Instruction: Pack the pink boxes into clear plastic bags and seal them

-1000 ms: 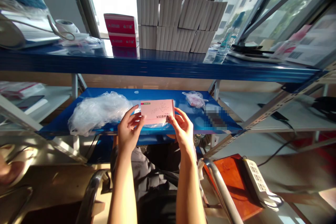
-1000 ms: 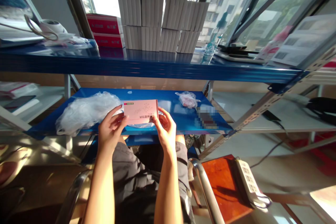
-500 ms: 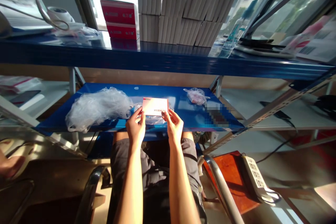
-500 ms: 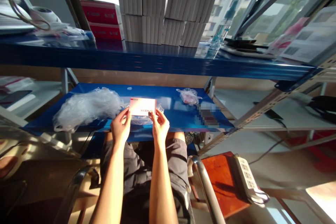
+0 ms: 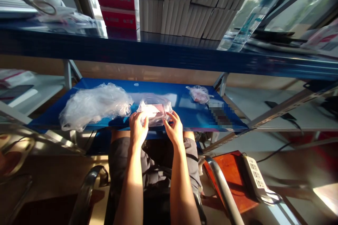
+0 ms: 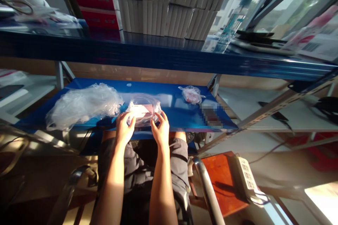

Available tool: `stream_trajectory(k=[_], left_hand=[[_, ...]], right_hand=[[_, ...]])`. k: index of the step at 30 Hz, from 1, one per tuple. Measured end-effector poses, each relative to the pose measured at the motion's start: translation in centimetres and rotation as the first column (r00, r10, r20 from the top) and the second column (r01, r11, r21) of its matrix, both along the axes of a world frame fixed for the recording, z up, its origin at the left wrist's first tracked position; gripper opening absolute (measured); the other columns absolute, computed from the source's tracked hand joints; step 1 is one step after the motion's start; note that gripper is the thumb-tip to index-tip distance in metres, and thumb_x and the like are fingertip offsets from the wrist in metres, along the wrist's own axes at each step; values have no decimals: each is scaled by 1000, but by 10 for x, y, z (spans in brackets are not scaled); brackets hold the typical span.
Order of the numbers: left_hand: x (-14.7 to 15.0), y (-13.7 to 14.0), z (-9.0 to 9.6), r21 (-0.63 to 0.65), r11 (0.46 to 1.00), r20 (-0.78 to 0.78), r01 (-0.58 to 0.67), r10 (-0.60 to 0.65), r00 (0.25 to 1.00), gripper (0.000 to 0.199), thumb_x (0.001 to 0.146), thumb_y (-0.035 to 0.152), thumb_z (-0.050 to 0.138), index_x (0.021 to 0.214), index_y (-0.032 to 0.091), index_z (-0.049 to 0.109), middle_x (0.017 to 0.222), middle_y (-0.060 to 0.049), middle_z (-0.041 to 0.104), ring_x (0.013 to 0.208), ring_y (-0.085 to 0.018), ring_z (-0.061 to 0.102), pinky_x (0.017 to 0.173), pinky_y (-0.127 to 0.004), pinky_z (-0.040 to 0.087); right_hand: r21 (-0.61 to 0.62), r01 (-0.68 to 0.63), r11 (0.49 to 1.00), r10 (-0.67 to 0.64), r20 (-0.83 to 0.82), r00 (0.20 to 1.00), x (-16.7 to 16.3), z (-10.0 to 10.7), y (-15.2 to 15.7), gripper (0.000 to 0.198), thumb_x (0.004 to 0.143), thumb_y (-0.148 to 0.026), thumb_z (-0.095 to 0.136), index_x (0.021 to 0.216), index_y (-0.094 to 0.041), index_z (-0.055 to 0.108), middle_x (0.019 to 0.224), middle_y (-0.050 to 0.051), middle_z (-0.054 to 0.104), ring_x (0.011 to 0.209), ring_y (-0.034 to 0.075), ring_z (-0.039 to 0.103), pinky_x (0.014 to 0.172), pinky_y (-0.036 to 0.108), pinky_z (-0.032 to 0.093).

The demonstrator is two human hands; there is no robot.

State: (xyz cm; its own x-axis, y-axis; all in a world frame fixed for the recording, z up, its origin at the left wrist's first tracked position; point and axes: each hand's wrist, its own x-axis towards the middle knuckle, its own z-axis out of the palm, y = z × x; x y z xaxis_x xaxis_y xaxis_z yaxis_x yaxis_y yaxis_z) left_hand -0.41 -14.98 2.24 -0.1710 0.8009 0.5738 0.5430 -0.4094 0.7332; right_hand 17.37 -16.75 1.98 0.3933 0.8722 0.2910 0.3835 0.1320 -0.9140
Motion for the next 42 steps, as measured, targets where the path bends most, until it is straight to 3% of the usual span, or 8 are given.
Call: stream_trajectory(k=[3, 9, 19, 26, 31, 35, 38, 42], left_hand=[[5, -3, 4, 10, 993, 66, -120, 119, 991, 19, 91, 31, 66, 100, 17, 74, 104, -13, 76, 103, -29, 70, 99, -50, 56], [-2, -8, 15, 12, 963, 136, -268, 264, 955, 22, 78, 29, 77, 99, 22, 71, 96, -6, 64, 81, -20, 62, 83, -37, 55], [-24, -14, 25, -220, 949, -138, -226, 199, 970, 27, 83, 44, 69, 92, 20, 78, 84, -10, 64, 84, -32, 64, 86, -49, 55], [-19, -18, 45, 135, 956, 103, -262, 249, 963, 25, 91, 42, 68, 81, 20, 76, 119, -12, 69, 110, -28, 65, 105, -46, 52], [-14, -30, 67, 275, 959, 228, -66, 2, 974, 18, 95, 38, 70, 96, 21, 77, 142, -11, 62, 130, -27, 62, 113, -46, 49], [-8, -36, 68, 259, 944, 317, 206, -285, 905, 19, 98, 37, 66, 110, 22, 71, 132, -11, 71, 137, -29, 61, 117, -48, 47], [-5, -40, 65, 137, 936, 322, 323, -351, 879, 24, 98, 35, 66, 117, 21, 68, 115, -9, 76, 116, -25, 73, 106, -40, 55], [-1, -45, 65, -49, 879, 182, 475, -459, 869, 50, 91, 32, 74, 138, 22, 63, 117, -8, 77, 89, -18, 74, 92, -33, 59]], right_hand=[[16, 94, 995, -94, 18, 995, -5, 7, -6, 36, 85, -45, 67, 105, -18, 79, 104, 11, 76, 85, 23, 66, 80, 37, 54], [126, 310, 942, -307, -46, 951, -5, 26, -19, 34, 80, -47, 75, 100, -21, 68, 70, -4, 59, 65, 18, 55, 70, 31, 47], [39, 202, 979, -196, -123, 973, 2, 46, -24, 38, 91, -59, 64, 90, -21, 69, 75, 0, 63, 70, 19, 59, 65, 30, 49], [208, 171, 963, -86, -364, 928, 3, 60, -27, 39, 99, -62, 56, 97, -24, 53, 77, 1, 70, 75, 21, 71, 75, 33, 54], [228, -35, 973, 92, -245, 965, 7, 77, -39, 42, 91, -49, 72, 121, -23, 60, 94, 5, 78, 91, 25, 76, 83, 38, 57], [150, 34, 988, -55, 138, 989, 7, 89, -49, 27, 88, -42, 74, 108, -25, 77, 93, 6, 79, 87, 24, 70, 78, 36, 54], [112, 49, 993, -79, 276, 958, 5, 99, -56, 21, 88, -38, 71, 101, -26, 82, 82, 4, 77, 73, 22, 64, 71, 34, 51], [42, -201, 979, 179, 307, 935, -1, 114, -68, 16, 89, -28, 69, 91, -25, 84, 79, 3, 75, 66, 17, 61, 66, 30, 49]])
